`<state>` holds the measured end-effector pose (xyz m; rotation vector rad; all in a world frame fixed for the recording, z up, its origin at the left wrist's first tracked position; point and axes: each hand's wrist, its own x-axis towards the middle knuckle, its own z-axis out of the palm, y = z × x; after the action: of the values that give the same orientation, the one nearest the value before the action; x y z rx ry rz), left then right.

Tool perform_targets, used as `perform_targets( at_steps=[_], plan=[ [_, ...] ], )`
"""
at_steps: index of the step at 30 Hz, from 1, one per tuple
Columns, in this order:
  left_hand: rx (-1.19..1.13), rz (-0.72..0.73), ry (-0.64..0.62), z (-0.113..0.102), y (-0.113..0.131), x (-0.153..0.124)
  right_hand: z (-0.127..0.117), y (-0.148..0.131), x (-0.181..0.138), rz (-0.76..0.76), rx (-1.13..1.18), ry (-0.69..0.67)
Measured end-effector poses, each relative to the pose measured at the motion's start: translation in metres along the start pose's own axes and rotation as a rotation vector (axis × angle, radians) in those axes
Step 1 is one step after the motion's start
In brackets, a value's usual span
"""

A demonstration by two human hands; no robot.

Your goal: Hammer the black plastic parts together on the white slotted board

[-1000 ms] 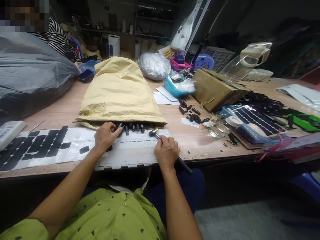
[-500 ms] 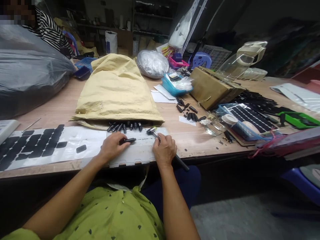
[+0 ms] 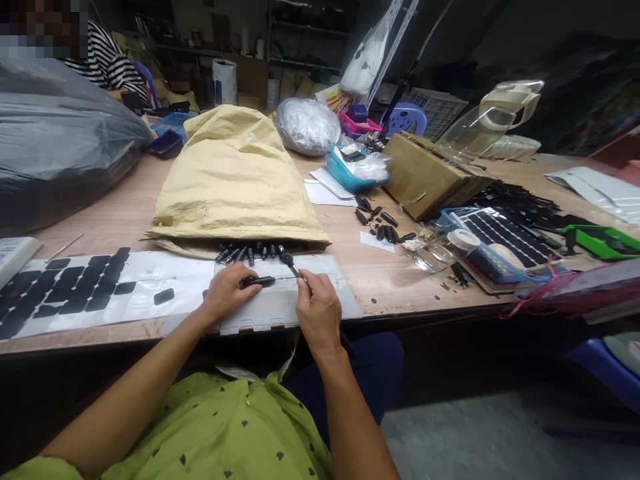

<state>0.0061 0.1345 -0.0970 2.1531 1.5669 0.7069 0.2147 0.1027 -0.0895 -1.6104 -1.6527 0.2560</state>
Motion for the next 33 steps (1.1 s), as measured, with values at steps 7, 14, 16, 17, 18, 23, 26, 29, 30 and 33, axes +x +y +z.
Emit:
perform_targets(
  at_steps=[7, 14, 16, 17, 18, 23, 26, 29, 30, 33],
  plan=[
    [-0.013, 0.017, 0.016, 0.001, 0.0, 0.0, 0.004, -0.014, -0.018, -0.04, 0.052, -0.041],
    [-0.024, -0.002, -0.001, 0.001, 0.001, 0.001, 0.005, -0.019, -0.02, -0.043, -0.01, -0.068],
    [-0.026, -0.004, 0.004, 0.0, 0.001, 0.001, 0.005, -0.023, -0.019, -0.051, 0.024, -0.053],
    [-0.027, -0.005, 0.006, 0.0, 0.001, 0.001, 0.005, -0.025, -0.018, -0.061, 0.038, -0.051],
    [-0.027, -0.007, 0.006, 0.0, 0.002, 0.001, 0.006, -0.027, -0.019, -0.071, 0.044, -0.056],
    [-0.031, -0.038, -0.011, 0.0, 0.002, 0.001, 0.013, -0.024, -0.021, -0.093, 0.017, -0.143],
    [-0.034, -0.036, -0.005, 0.0, 0.002, 0.001, 0.011, -0.014, -0.014, -0.084, -0.019, -0.081],
    [-0.032, -0.04, 0.004, 0.0, 0.002, 0.001, 0.007, 0.003, 0.0, -0.049, -0.157, 0.015],
    [-0.032, -0.043, 0.003, 0.0, 0.002, 0.001, 0.006, 0.01, 0.005, -0.032, -0.221, 0.032],
    [-0.034, -0.045, -0.014, 0.0, 0.002, 0.001, 0.006, 0.029, 0.013, 0.01, -0.387, 0.037]
  ],
)
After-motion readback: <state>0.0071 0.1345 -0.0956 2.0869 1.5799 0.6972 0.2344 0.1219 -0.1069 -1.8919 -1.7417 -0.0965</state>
